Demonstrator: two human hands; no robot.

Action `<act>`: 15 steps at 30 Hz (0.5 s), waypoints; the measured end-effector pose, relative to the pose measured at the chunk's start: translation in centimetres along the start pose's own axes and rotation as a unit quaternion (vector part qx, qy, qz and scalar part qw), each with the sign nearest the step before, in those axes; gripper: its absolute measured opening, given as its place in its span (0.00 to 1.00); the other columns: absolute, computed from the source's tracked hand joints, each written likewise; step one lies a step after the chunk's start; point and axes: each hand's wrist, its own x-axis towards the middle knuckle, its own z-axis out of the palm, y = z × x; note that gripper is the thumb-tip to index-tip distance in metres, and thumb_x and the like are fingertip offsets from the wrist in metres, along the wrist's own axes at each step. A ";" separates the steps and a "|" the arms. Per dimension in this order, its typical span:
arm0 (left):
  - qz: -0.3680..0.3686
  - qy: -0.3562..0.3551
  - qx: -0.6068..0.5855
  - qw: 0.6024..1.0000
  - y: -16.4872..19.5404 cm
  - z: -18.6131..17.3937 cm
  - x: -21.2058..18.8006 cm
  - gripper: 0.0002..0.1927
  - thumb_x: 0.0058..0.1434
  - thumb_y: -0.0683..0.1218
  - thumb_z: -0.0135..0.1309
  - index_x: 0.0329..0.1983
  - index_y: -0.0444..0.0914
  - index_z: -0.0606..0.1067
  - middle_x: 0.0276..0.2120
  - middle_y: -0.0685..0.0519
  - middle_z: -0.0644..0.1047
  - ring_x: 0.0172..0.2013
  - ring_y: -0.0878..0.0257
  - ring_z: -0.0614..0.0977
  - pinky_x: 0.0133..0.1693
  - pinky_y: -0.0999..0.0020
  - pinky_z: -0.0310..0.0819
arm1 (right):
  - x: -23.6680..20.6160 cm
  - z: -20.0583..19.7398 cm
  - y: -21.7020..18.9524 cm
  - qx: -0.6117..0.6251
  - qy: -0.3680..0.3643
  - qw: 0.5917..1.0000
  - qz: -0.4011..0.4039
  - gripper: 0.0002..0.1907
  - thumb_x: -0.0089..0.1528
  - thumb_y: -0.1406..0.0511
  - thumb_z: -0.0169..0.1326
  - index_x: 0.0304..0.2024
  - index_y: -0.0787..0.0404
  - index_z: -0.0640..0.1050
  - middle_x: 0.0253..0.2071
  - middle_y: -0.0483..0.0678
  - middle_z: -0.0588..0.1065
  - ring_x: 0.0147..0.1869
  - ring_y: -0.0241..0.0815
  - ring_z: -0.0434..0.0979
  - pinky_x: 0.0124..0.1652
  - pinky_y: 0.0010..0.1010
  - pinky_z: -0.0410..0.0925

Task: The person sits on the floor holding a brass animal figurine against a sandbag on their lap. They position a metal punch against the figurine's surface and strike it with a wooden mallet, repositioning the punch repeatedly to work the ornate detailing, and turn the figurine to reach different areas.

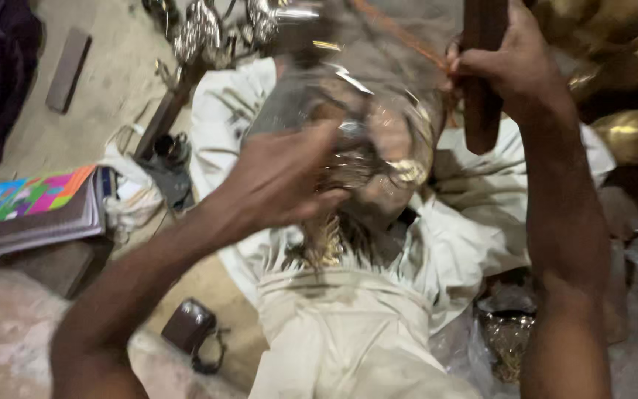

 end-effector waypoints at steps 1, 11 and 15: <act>0.030 -0.041 0.039 0.998 -0.4 0.6 2.0 0.24 0.52 0.50 0.67 0.40 0.34 0.67 0.26 0.49 0.75 0.23 0.56 0.77 0.22 0.60 0.75 | -0.2 -0.8 -0.7 0.040 -0.022 0.999 -0.005 0.35 0.63 0.72 0.55 0.72 0.63 0.61 0.45 0.54 0.77 0.42 0.49 0.81 0.38 0.38 0.75; 0.082 -0.191 0.007 0.978 -5.8 2.8 10.5 0.29 0.53 0.55 0.67 0.47 0.37 0.66 0.36 0.45 0.78 0.30 0.55 0.79 0.29 0.56 0.77 | 1.7 -2.9 -3.3 0.135 0.018 0.990 -0.039 0.28 0.57 0.73 0.54 0.60 0.69 0.66 0.56 0.54 0.73 0.55 0.53 0.85 0.44 0.38 0.77; 0.055 -0.027 -0.035 0.997 -8.9 -0.2 14.3 0.25 0.62 0.49 0.66 0.54 0.37 0.65 0.50 0.43 0.78 0.49 0.50 0.81 0.47 0.53 0.78 | 3.8 -2.3 -2.8 0.174 0.013 0.984 -0.045 0.26 0.55 0.73 0.54 0.56 0.70 0.67 0.54 0.55 0.72 0.52 0.53 0.83 0.52 0.39 0.77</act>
